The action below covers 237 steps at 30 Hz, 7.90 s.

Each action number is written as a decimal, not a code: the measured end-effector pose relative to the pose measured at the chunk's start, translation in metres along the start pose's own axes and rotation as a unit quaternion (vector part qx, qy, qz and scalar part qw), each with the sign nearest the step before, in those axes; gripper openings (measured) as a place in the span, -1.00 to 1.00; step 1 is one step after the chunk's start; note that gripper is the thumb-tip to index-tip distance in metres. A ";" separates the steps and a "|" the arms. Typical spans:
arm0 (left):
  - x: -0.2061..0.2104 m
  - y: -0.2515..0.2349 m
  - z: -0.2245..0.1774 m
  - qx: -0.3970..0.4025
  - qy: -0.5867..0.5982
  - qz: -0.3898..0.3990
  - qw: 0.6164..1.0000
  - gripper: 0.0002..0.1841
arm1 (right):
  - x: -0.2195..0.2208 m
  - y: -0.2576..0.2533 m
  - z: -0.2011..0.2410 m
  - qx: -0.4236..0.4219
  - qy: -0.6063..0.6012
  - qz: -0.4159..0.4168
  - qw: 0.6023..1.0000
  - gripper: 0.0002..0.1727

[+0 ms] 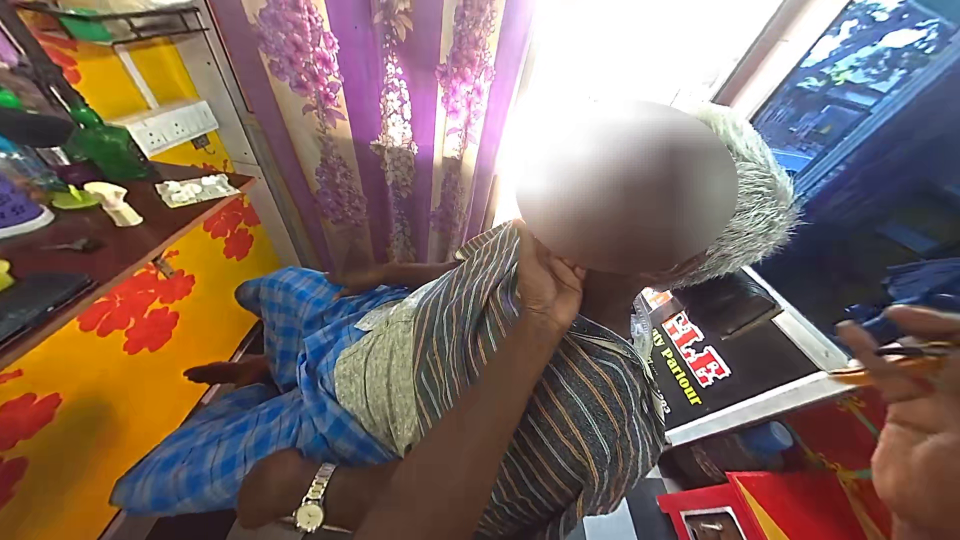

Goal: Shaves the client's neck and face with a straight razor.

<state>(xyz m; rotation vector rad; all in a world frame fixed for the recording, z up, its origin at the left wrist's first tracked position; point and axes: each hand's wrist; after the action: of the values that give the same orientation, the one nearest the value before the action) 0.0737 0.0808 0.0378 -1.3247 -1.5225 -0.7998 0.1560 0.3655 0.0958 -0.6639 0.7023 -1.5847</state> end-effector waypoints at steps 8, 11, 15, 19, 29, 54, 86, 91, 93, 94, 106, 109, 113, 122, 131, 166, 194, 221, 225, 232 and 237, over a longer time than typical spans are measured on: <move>-0.003 0.020 -0.006 -0.108 -0.223 0.074 0.966 -0.52 | 0.031 0.046 0.031 0.135 0.193 0.246 0.940 -0.76; -0.008 0.028 -0.014 -0.160 -0.338 0.147 0.916 -0.71 | 0.058 0.063 0.039 0.167 0.348 0.365 0.847 -0.73; -0.020 0.035 -0.042 -0.188 -0.455 0.218 0.843 -0.77 | 0.075 0.068 0.038 0.162 0.398 0.554 0.713 -0.78; -0.045 0.023 -0.081 -0.035 -0.493 0.118 0.861 -0.79 | 0.103 0.034 0.049 0.103 0.210 0.558 0.797 -0.74; -0.034 -0.019 -0.097 -0.054 -0.467 0.171 0.866 -0.62 | 0.231 -0.053 0.032 0.108 0.570 0.437 0.687 -0.80; -0.043 -0.024 -0.087 -0.039 -0.443 0.196 0.874 -0.67 | 0.251 -0.035 0.028 0.097 0.675 0.328 0.654 -0.77; -0.035 -0.042 -0.083 0.192 -0.632 0.211 0.721 -0.71 | 0.262 0.039 -0.039 0.290 0.132 0.037 0.947 -0.91; -0.028 -0.058 -0.098 0.205 -0.652 0.183 0.706 -0.59 | 0.259 0.071 -0.051 0.046 0.166 0.101 0.980 -0.81; -0.008 -0.065 -0.112 0.301 -0.646 0.158 0.683 -0.59 | 0.269 0.090 -0.054 0.019 0.112 0.052 0.992 -0.75; 0.007 -0.064 -0.123 0.335 -0.642 0.183 0.664 -0.57 | 0.275 0.099 -0.056 0.029 0.093 0.016 0.995 -0.74; 0.148 -0.048 -0.073 0.362 -0.754 0.546 -0.050 -0.07 | 0.300 0.077 -0.082 0.077 0.201 -0.118 0.969 -0.77; 0.153 -0.044 -0.068 0.358 -0.749 0.551 -0.091 -0.08 | 0.301 0.077 -0.082 0.068 0.202 -0.124 0.969 -0.78; 0.152 -0.049 -0.064 0.429 -0.703 0.561 -0.078 -0.05 | 0.300 0.074 -0.083 0.073 0.179 -0.135 0.972 -0.80; 0.153 -0.065 -0.070 0.536 -0.581 0.610 -0.051 0.20 | 0.301 0.068 -0.083 0.096 0.146 -0.140 0.975 -0.76; 0.152 -0.066 -0.075 0.535 -0.576 0.617 -0.042 0.30 | 0.307 0.062 -0.081 0.114 0.115 -0.127 0.979 -0.76; 0.148 -0.073 -0.072 0.544 -0.575 0.611 -0.005 0.35 | 0.309 0.062 -0.084 0.121 0.131 -0.110 0.978 -0.82; 0.125 -0.075 -0.123 0.455 -0.613 0.509 0.398 -0.14 | 0.251 0.080 -0.025 0.170 0.016 0.019 0.985 -0.75; -0.031 -0.014 -0.078 0.056 -0.616 0.168 0.768 -0.23 | 0.169 -0.005 0.014 0.016 0.579 0.346 0.738 -0.87; -0.033 -0.018 -0.077 0.036 -0.608 0.165 0.775 -0.30 | 0.182 -0.008 0.008 0.067 0.579 0.347 0.735 -0.85; -0.032 -0.017 -0.080 0.028 -0.615 0.157 0.772 -0.34 | 0.190 -0.015 0.014 0.091 0.617 0.353 0.698 -0.84; -0.031 -0.022 -0.076 0.044 -0.614 0.145 0.774 -0.35 | 0.191 -0.015 0.014 0.089 0.625 0.327 0.704 -0.85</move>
<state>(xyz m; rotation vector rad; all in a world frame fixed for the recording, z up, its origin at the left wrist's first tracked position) 0.0685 -0.0041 0.0381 -2.0919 -2.1390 0.5310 0.1345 0.1759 0.1213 0.9200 1.5128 -1.1971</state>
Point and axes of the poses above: each hand's wrist, its own y-axis away from the middle knuckle, its own x-axis out of the palm, z = x × y, and after that the axes turned 8 degrees about -y, right-handed
